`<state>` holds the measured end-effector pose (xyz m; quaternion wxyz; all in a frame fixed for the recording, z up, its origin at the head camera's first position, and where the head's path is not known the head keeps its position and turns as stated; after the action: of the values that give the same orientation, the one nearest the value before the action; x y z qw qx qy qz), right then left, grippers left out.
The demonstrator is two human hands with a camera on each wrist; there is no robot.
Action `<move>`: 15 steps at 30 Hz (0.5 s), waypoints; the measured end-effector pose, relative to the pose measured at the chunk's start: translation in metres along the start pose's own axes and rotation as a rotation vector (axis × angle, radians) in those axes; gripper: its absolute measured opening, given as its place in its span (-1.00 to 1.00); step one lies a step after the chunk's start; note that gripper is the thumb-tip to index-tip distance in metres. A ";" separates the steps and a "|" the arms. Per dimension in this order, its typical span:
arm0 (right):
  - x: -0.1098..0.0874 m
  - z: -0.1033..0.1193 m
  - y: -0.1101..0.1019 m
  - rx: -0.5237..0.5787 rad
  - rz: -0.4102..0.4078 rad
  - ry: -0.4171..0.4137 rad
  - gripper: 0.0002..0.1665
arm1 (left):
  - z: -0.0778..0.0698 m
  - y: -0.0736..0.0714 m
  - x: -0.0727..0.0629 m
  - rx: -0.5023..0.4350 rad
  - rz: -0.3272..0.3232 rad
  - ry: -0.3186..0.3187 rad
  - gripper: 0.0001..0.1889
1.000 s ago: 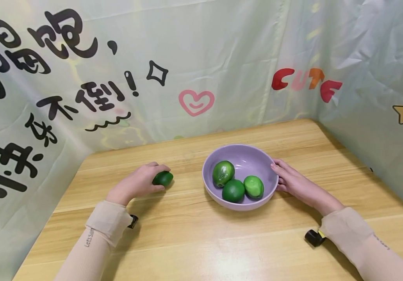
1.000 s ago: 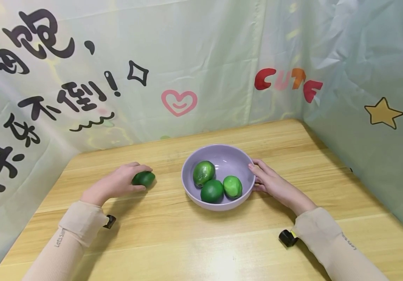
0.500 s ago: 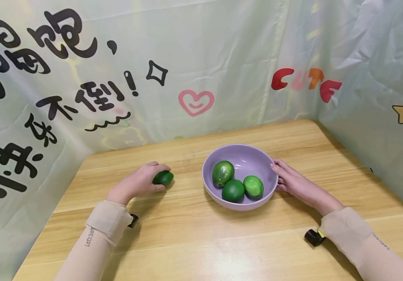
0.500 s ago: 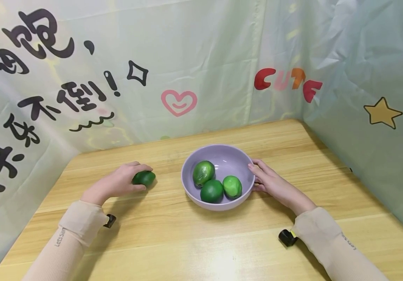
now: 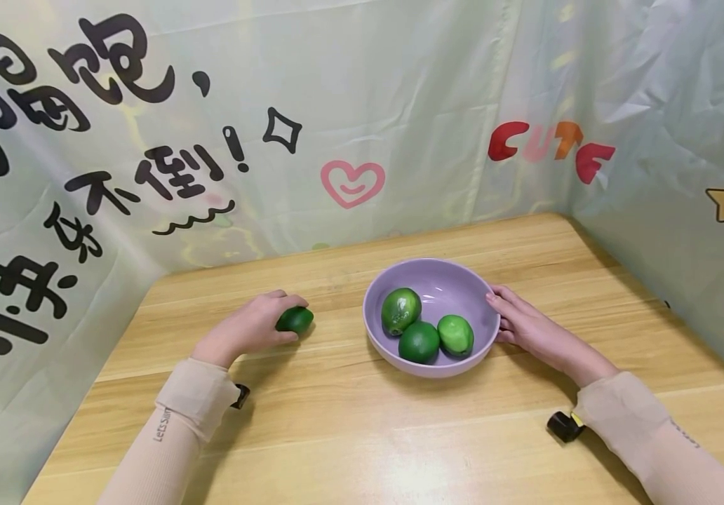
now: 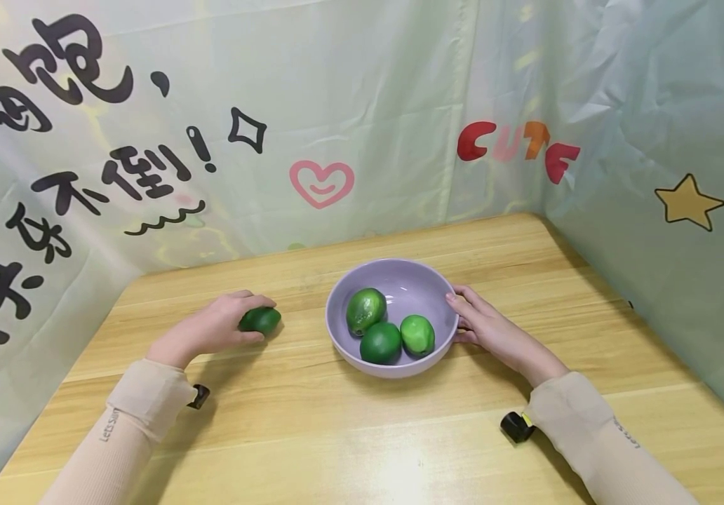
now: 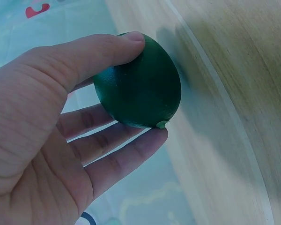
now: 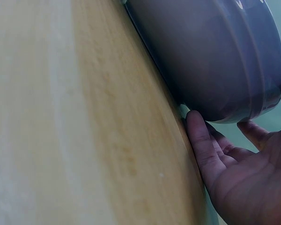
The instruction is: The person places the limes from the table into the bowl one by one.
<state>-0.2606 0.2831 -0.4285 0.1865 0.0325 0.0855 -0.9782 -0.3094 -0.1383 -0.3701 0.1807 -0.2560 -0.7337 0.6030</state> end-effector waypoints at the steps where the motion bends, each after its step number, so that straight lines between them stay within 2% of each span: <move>1: 0.000 0.000 0.000 0.000 0.000 0.001 -0.16 | 0.000 0.000 0.000 0.000 0.000 0.003 -0.41; 15: 0.001 0.000 0.000 0.008 0.005 -0.004 -0.17 | 0.000 -0.001 0.000 -0.010 0.001 -0.003 -0.44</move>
<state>-0.2613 0.2827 -0.4290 0.1888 0.0314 0.0813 -0.9781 -0.3094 -0.1388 -0.3692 0.1778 -0.2562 -0.7367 0.6000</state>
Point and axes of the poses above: each hand's wrist, its own x-axis towards the middle knuckle, its own y-axis out of the palm, z = x × y, the point moved 6 cm from there along x, towards the middle knuckle, and after that the axes turned 1 degree about x, right-handed, at the moved point
